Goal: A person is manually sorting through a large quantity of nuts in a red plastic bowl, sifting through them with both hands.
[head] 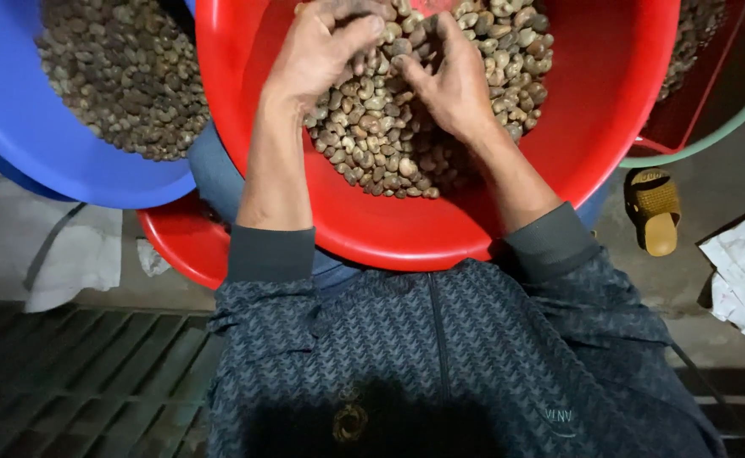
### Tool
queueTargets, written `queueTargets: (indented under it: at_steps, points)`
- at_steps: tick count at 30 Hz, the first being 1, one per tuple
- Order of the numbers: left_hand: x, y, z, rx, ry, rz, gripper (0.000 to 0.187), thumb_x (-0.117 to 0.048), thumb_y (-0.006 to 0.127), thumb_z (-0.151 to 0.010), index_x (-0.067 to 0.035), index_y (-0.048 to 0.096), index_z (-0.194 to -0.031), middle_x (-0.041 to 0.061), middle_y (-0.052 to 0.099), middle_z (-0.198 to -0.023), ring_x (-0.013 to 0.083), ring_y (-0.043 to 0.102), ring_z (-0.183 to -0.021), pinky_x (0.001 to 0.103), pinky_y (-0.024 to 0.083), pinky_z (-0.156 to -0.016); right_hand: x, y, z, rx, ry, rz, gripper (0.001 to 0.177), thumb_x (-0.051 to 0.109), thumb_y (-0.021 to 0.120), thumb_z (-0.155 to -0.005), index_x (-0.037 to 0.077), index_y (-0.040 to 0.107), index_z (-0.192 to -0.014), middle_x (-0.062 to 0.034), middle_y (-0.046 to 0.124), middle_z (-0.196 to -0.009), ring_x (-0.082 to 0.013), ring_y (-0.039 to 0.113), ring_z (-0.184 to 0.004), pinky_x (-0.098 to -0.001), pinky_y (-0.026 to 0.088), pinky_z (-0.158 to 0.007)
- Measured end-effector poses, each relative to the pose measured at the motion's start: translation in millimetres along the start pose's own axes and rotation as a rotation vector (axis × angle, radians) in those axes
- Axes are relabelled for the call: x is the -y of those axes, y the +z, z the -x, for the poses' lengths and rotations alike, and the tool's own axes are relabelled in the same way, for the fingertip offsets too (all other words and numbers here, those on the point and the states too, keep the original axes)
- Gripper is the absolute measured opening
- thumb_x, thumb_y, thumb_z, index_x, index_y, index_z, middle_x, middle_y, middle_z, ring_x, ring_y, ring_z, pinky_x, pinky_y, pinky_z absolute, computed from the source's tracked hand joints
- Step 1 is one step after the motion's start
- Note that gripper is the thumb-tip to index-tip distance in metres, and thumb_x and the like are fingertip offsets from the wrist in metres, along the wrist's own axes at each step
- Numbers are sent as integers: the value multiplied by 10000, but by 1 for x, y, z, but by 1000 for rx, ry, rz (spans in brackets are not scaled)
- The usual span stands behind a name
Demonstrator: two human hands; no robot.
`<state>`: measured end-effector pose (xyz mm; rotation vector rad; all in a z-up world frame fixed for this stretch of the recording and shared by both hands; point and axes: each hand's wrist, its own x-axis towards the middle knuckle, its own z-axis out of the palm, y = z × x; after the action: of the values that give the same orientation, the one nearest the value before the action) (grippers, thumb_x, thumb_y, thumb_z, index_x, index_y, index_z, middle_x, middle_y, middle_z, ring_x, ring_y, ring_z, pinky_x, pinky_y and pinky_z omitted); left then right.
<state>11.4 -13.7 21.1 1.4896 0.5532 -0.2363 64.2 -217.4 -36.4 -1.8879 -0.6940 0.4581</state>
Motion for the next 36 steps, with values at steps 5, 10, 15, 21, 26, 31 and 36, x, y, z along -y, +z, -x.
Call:
queueTargets:
  at_steps: [5,10,15,21,26,31,36]
  points:
    - [20,6,-7,107,245,-176,177,-109,726,-890,-35,755,-1049,55,756,-989,132,686,-867,255,610,-816,5,4,-7,-4,6,-75,256,3,746,-973,14,536,-1118,-88,601,-982,-194,626,-866,-312,598,-769]
    - [-1,2,-3,-11,-11,-57,144,-211,688,-926,-83,748,-952,-17,683,-785,25,565,-597,166,430,-494,16,4,-13,-22,5,-29,266,-49,700,-970,2,571,-1197,-127,658,-1043,-223,680,-910,-345,623,-826]
    - [0,-9,-4,-85,-15,363,248,-284,695,-897,-41,718,-854,45,683,-727,68,567,-525,183,397,-423,36,28,-7,238,15,657,685,287,639,-1122,-49,264,-1587,-262,249,-1653,-393,201,-1535,-535,164,-1285]
    - [9,-17,-3,19,211,635,316,-348,588,-977,-45,678,-977,89,700,-868,137,631,-666,241,380,-484,21,62,38,576,21,735,906,632,269,-1061,-73,142,-1617,-346,80,-1664,-447,-8,-1544,-581,-24,-1220]
    - [6,-11,-1,-59,156,535,193,-215,763,-916,-44,678,-942,60,642,-731,133,602,-574,200,357,-395,34,33,48,707,6,605,782,490,449,-1041,14,212,-1613,-227,195,-1677,-385,119,-1549,-542,112,-1237]
    - [4,1,-2,-63,93,383,164,-219,737,-944,-59,713,-969,32,673,-718,91,603,-511,193,419,-366,63,-12,39,405,278,-10,631,422,466,-1003,-54,495,-1416,-258,596,-1393,-362,618,-1260,-461,519,-1092]
    - [8,54,14,-196,292,-131,148,-339,656,-925,-205,710,-960,-21,676,-790,140,614,-721,445,574,-773,63,-22,32,62,798,-1061,802,571,271,-938,-15,438,-1459,-230,625,-1296,-312,658,-1158,-435,606,-958]
